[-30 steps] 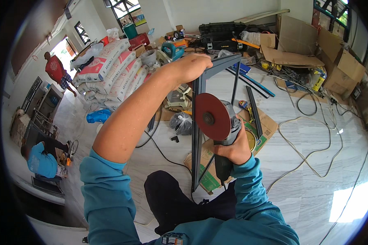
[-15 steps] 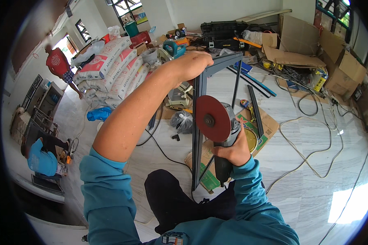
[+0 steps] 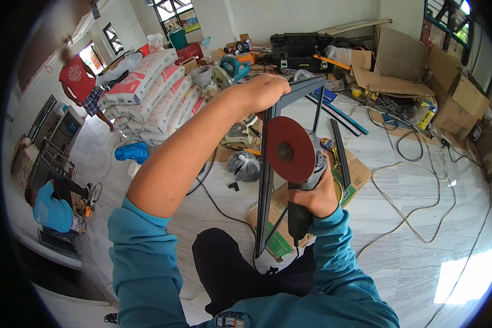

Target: The recorder is assembling and modifying aluminum window frame components using a utility knife and an angle grinder.

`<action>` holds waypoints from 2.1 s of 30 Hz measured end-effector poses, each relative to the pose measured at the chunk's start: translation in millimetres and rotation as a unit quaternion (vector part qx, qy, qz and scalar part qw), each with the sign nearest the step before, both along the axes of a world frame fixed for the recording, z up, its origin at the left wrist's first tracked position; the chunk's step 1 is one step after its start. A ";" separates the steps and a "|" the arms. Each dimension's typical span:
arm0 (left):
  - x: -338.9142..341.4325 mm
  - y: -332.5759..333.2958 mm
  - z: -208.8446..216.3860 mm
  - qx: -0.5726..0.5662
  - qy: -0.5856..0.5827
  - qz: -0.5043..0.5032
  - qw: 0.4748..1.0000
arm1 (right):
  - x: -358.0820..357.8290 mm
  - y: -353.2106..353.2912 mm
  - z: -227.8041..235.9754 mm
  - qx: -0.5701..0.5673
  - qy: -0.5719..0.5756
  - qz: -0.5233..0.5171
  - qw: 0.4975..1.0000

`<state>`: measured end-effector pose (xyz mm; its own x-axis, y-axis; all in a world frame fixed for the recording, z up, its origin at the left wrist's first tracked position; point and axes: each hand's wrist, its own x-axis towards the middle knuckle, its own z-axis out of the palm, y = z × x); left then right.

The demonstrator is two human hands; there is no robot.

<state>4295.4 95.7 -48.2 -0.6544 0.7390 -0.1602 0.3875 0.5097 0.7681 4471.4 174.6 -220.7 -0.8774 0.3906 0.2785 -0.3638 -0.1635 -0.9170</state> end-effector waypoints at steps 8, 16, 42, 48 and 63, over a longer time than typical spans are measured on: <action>-25.1 2.1 -12.0 0.024 0.024 0.001 0.999 | -1.1 -6.5 -33.2 0.018 0.006 0.013 1.000; -24.6 0.6 -7.9 0.030 0.013 0.005 0.999 | 4.6 -12.2 -42.6 0.009 -0.030 0.021 0.999; -16.0 -22.5 -190.3 0.243 -0.100 0.033 0.964 | 72.0 38.6 -70.6 -0.066 -0.017 -0.179 0.981; -17.2 -18.6 -189.3 0.262 -0.157 0.065 0.950 | 78.1 26.9 -98.3 -0.058 -0.057 -0.148 0.986; -71.1 12.2 -213.1 0.308 -0.138 0.097 0.936 | 53.7 -36.2 -184.4 -0.037 -0.166 0.011 0.985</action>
<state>4224.3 107.9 -261.3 -0.7824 0.6182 0.0746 0.0764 -0.0237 0.9968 4525.1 138.4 -405.1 -0.9238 0.3791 -0.0543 -0.0414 -0.2397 -0.9700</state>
